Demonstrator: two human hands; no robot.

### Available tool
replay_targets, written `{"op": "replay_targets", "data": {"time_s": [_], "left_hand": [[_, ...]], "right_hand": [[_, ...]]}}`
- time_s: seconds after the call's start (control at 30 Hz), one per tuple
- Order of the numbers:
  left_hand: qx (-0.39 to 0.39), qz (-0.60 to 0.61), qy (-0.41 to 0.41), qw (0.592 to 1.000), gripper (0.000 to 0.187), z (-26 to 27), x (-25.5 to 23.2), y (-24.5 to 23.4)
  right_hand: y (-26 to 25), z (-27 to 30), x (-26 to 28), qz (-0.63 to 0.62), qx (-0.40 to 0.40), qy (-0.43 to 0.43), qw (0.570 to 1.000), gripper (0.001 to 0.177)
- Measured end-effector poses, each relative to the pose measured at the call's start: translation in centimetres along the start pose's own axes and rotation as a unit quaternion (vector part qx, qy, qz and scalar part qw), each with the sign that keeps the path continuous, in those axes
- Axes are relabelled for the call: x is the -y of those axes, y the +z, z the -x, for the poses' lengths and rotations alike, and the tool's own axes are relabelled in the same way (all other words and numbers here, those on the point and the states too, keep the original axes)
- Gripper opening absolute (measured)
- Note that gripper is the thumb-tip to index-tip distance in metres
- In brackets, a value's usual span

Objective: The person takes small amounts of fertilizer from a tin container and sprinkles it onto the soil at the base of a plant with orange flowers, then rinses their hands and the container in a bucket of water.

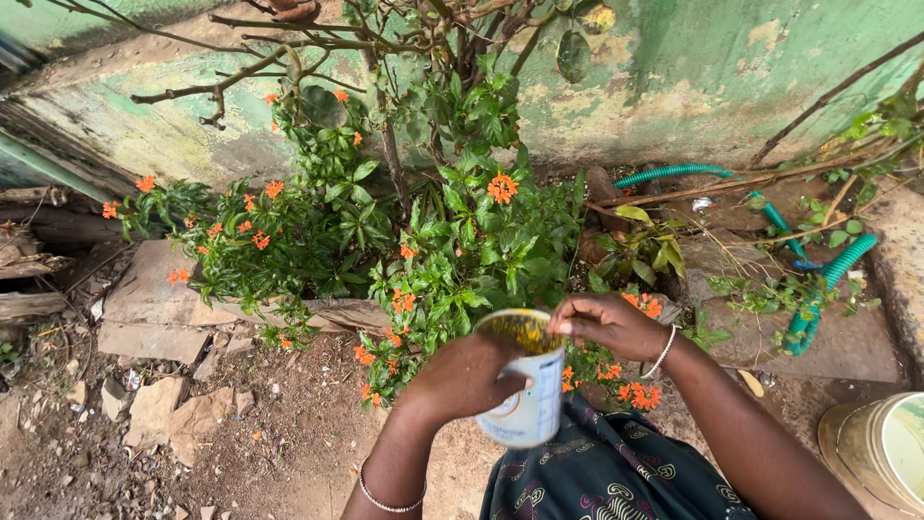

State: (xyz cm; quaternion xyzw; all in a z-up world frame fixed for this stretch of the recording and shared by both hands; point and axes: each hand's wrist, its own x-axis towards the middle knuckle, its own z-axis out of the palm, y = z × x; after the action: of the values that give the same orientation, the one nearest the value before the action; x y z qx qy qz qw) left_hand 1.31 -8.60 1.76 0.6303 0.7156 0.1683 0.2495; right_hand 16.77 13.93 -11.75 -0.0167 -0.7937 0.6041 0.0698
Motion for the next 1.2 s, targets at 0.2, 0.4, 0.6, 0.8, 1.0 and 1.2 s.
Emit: {"op": "replay_targets", "data": {"time_s": [0.2, 0.4, 0.6, 0.8, 1.0, 1.2], "left_hand": [[0.091, -0.036, -0.063, 0.993, 0.040, -1.3, -0.9, 0.2], [0.018, -0.120, -0.118, 0.986, 0.041, -7.1, -1.9, -5.2], [-0.143, -0.170, -0.125, 0.967, 0.041, -1.3, -1.9, -10.7], [-0.236, -0.076, -0.197, 0.948, 0.038, 6.4, -1.5, -11.8], [-0.179, -0.077, -0.255, 0.947, 0.042, 9.2, -0.2, -10.0], [-0.108, -0.077, -0.194, 0.972, 0.038, 4.1, -1.0, -9.0]], "right_hand": [[2.1, -2.0, -9.4, -0.203, -0.106, 0.262, 0.937, 0.034], [0.3, -12.8, -7.0, -0.305, -0.132, 0.210, 0.920, 0.043], [-3.2, -26.4, 2.7, -0.144, -0.074, 0.100, 0.982, 0.017], [-4.6, -31.0, 7.6, 0.050, -0.199, -0.060, 0.977, 0.024], [-6.6, -27.9, 6.9, 0.000, -0.175, -0.069, 0.982, 0.010], [-7.2, -22.0, 1.6, 0.088, -0.098, 0.108, 0.985, 0.009]]}}
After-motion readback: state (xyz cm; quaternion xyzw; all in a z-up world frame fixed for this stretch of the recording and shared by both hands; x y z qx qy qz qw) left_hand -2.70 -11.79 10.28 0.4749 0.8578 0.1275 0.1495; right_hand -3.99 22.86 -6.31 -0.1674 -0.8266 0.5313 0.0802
